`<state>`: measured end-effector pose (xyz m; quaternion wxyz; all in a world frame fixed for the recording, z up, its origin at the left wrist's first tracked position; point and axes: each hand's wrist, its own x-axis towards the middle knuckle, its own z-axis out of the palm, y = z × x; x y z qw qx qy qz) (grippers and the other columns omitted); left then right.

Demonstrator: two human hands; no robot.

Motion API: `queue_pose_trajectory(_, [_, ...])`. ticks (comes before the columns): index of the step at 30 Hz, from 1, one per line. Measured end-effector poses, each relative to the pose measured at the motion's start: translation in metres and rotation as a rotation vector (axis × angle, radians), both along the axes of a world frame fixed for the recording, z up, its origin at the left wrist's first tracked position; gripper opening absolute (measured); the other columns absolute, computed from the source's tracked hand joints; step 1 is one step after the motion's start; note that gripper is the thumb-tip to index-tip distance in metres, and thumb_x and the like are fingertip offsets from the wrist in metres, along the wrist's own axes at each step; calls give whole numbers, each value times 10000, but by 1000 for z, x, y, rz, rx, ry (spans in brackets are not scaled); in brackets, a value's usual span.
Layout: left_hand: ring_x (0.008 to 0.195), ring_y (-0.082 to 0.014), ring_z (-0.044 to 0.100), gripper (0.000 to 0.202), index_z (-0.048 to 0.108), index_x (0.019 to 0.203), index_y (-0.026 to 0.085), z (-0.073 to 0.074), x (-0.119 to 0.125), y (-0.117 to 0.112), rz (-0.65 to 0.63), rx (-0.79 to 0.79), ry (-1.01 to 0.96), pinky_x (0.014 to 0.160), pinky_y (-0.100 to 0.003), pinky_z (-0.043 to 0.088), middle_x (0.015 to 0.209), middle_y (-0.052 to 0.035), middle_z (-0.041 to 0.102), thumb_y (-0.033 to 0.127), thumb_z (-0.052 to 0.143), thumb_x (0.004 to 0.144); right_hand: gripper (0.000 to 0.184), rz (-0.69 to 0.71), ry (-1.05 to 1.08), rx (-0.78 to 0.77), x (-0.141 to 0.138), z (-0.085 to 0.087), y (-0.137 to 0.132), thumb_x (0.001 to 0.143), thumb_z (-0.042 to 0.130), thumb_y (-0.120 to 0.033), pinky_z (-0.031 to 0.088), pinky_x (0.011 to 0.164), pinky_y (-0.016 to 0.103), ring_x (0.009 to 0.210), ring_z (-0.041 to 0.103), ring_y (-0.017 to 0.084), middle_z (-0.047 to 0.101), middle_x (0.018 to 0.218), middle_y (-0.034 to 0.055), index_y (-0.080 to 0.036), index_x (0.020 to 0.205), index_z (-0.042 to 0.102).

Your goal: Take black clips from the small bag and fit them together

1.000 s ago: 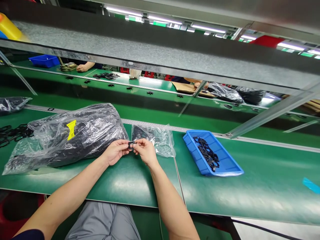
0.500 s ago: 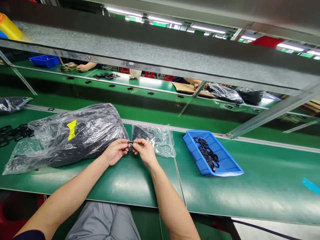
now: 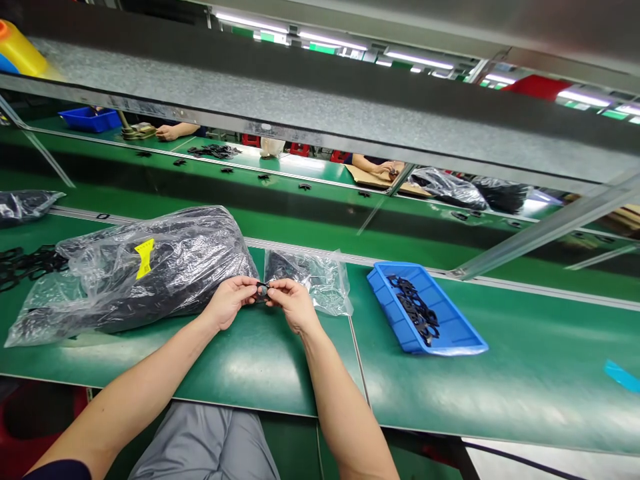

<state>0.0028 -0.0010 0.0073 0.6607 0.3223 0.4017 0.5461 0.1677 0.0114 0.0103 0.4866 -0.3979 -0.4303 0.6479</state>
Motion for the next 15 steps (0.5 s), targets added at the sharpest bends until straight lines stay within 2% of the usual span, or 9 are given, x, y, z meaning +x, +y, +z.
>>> queue_pose_trajectory(9, [625,-107,633,286,665,827,101,4,1,-3,-5,11,-16,638,-232,499,740,-56,705,239,805,620,315,9,-4,-26,2,1,1,553,859,-302,559,567,273,646,682,165,728,718,34,-160,788,703])
queue_pose_trajectory(15, [630,-107,630,282,668,829,97,4,1,-3,18,22,-13,643,-236,497,742,-59,707,232,802,621,312,-28,32,-47,1,-2,2,539,869,-269,570,579,266,599,675,146,727,703,25,-158,778,702])
